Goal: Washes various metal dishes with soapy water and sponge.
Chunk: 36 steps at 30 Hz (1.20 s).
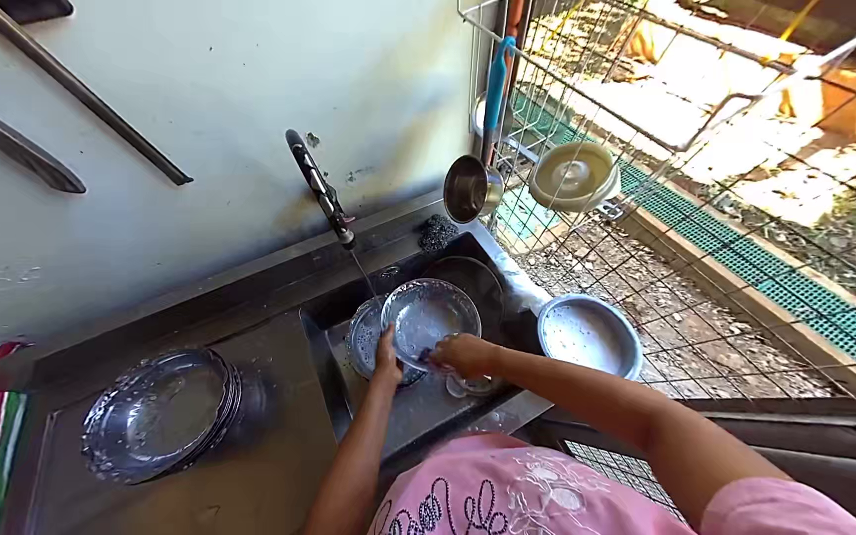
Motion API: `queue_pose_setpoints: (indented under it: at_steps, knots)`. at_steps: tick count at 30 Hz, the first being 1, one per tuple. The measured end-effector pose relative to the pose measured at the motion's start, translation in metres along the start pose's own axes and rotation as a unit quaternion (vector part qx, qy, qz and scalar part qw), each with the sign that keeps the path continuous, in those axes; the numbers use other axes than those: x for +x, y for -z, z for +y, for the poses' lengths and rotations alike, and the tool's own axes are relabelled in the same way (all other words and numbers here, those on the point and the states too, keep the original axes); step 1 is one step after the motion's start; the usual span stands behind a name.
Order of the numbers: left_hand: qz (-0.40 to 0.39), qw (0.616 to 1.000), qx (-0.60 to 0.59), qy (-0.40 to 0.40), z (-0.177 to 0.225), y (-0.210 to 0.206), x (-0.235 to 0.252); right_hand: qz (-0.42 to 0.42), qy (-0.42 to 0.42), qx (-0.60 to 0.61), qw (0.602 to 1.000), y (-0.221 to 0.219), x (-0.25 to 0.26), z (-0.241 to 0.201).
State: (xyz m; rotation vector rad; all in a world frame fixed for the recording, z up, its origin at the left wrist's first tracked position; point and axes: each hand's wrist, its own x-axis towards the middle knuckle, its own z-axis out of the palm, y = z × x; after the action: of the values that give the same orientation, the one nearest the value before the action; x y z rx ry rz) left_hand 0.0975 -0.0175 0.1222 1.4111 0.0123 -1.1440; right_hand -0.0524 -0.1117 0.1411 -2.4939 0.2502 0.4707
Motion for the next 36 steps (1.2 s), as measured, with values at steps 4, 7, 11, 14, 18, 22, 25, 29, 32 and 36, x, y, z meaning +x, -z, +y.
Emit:
queue_pose_setpoints:
  at_steps: [4, 7, 11, 14, 18, 22, 25, 29, 32, 36]
  knots:
    - [0.007, 1.0, 0.001, -0.016, -0.023, -0.019, -0.013, 0.082, -0.124, 0.113, 0.982, 0.002, 0.024, -0.041]
    - [-0.01, 0.997, 0.07, 0.031, 0.005, 0.027, -0.005, 0.028, 0.017, 0.046, 0.998, -0.027, 0.011, -0.011]
    - [0.008, 0.999, 0.035, 0.032, -0.005, 0.026, -0.012, 0.006, 0.029, -0.013, 0.999, -0.017, 0.014, -0.003]
    - [0.029, 0.998, -0.025, -0.046, -0.028, 0.005, -0.023, 0.063, -0.056, 0.118, 0.989, -0.012, 0.032, -0.053]
    - [0.044, 0.997, 0.021, -0.057, -0.006, 0.051, -0.031, 0.011, 0.014, 0.021, 1.0, -0.019, 0.013, -0.019]
    - [-0.002, 0.998, 0.038, -0.058, -0.016, 0.052, -0.041, 0.078, -0.052, -0.081, 0.992, -0.002, 0.027, 0.016]
    - [-0.044, 0.997, 0.004, -0.061, -0.021, 0.032, -0.042, 0.141, -0.043, 0.018, 0.989, -0.014, 0.061, -0.016]
    - [0.048, 0.991, 0.05, -0.113, 0.008, 0.068, -0.031, 0.036, 0.083, 0.115, 0.989, -0.019, 0.059, -0.048]
    - [0.074, 0.987, 0.085, -0.118, 0.019, 0.098, -0.038, 0.047, 0.104, -0.05, 0.992, -0.007, 0.053, -0.018]
    - [0.031, 0.989, 0.091, -0.116, 0.021, 0.079, -0.057, 0.089, 0.04, -0.067, 0.993, 0.013, 0.08, -0.028]
